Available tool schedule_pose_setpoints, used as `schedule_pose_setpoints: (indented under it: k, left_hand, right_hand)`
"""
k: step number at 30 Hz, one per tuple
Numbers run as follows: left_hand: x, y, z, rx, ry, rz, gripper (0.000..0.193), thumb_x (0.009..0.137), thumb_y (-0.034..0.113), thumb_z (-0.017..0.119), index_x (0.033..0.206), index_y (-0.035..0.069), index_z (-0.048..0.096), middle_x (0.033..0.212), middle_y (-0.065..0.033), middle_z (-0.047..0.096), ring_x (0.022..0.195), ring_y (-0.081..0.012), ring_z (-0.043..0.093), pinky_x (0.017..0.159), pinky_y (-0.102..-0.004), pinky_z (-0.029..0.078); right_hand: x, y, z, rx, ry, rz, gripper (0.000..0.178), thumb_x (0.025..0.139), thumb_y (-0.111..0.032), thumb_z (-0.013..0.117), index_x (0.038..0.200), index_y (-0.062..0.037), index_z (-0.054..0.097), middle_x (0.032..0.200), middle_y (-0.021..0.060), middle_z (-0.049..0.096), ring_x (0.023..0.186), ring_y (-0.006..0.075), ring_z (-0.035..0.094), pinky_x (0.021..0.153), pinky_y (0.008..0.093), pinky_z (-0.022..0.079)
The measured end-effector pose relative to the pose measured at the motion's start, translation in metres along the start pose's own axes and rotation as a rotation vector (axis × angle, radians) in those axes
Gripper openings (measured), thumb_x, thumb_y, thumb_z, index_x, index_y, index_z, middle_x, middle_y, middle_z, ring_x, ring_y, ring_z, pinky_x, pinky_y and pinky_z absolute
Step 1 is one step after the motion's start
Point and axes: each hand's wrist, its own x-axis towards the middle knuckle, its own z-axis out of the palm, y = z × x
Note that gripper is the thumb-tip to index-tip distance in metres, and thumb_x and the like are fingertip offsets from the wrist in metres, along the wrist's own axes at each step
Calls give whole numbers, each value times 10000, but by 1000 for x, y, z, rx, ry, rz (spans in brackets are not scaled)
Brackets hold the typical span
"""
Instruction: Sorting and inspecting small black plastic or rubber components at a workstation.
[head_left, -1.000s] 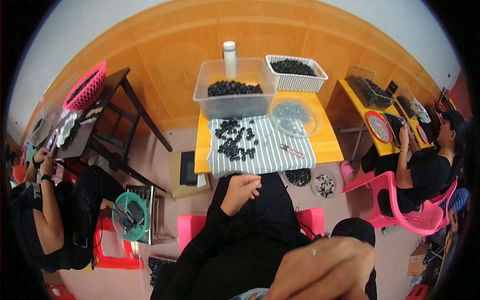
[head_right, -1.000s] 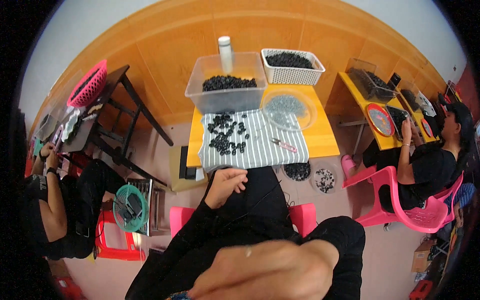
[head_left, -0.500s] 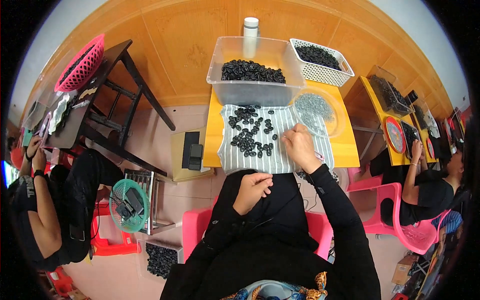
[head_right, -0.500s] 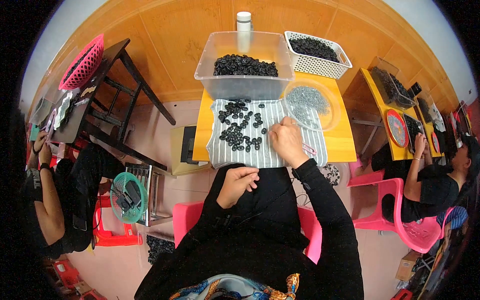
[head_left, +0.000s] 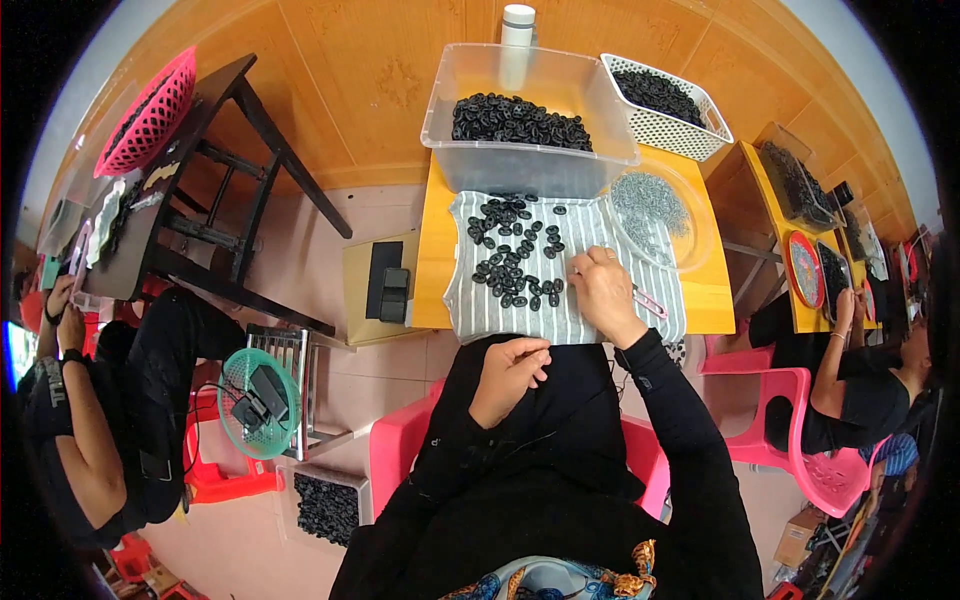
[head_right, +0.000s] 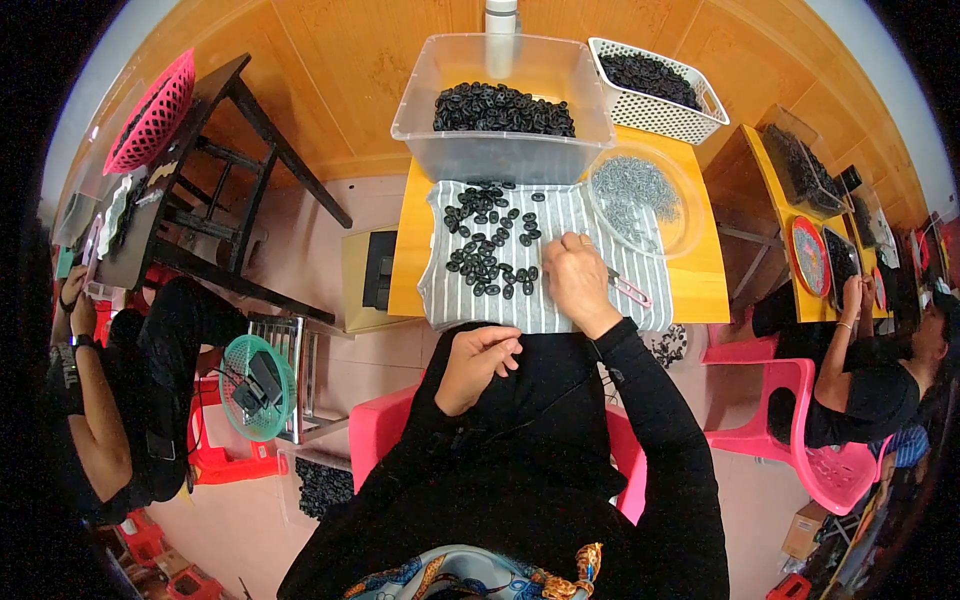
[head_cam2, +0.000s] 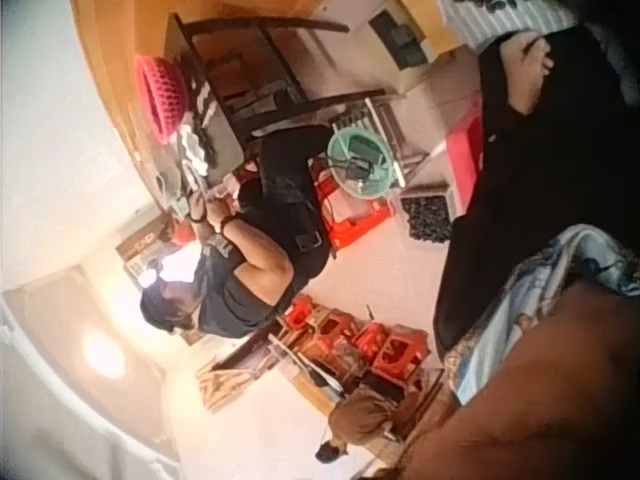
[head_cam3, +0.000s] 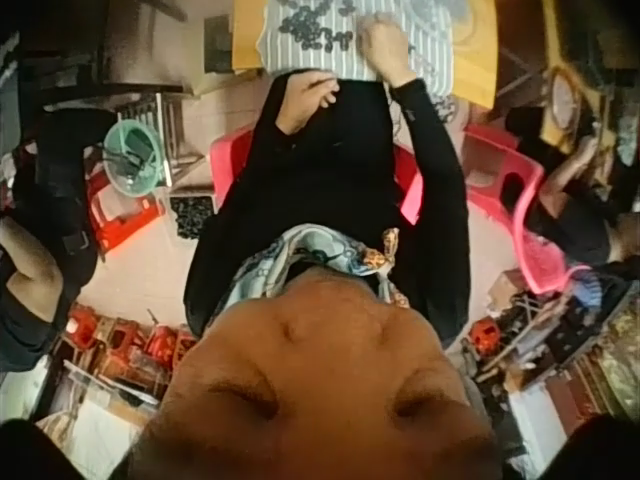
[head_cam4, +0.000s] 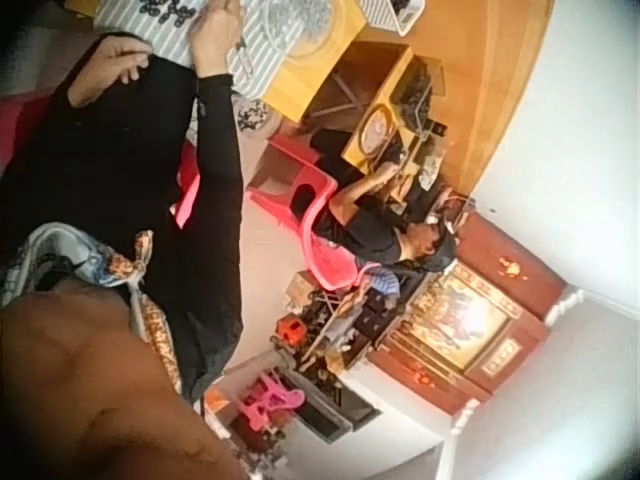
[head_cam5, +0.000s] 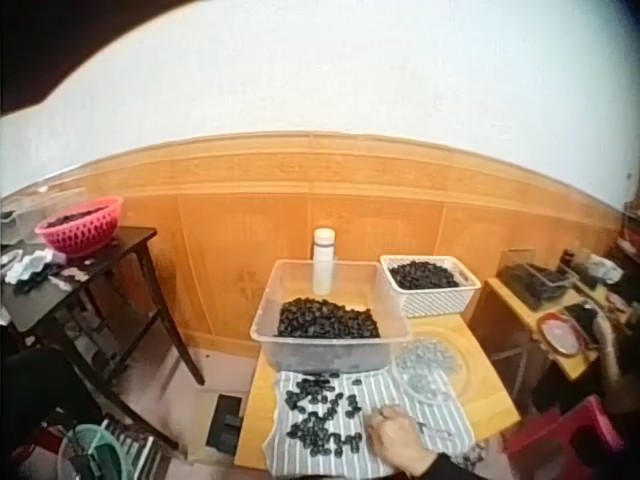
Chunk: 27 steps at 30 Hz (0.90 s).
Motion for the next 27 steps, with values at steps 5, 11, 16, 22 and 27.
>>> schedule_pose_setpoints:
  k: [5,11,16,22,27]
  left_hand:
    - [0,0,0,15,-7,-5,208,873,77,580,1034,-39,641,840,-79,664,624,-87,588,527,-196,451]
    - [0,-1,-1,17,-10,-9,209,868,73,583,1036,-35,645,839,-74,665,628,-86,589,530,-196,450]
    - [0,-1,0,37,-24,-12,211,881,81,589,1050,-32,644,849,-72,660,653,-97,599,537,-205,457]
    - [0,-3,3,54,-35,-28,215,884,88,588,1053,-33,643,852,-70,659,648,-96,596,545,-203,454]
    - [-1,0,4,44,-37,-15,217,883,91,586,1053,-33,642,852,-69,659,651,-94,595,550,-205,449]
  right_hand:
    - [-6,9,-7,137,-38,-14,224,657,-29,679,877,-18,641,864,133,571,888,339,552,757,414,465]
    - [-10,16,-18,132,-30,-38,271,631,-22,691,899,-19,653,866,128,572,885,342,549,763,405,464]
    - [-16,17,-18,138,-31,1,216,635,-27,697,849,-26,671,843,118,556,861,324,547,738,395,467]
    - [-15,11,-13,90,-7,-54,133,663,-33,674,794,-12,665,815,124,528,831,310,541,708,396,472]
    - [-22,12,-8,-50,62,-94,44,718,-39,592,728,3,590,823,149,521,830,329,542,684,423,466]
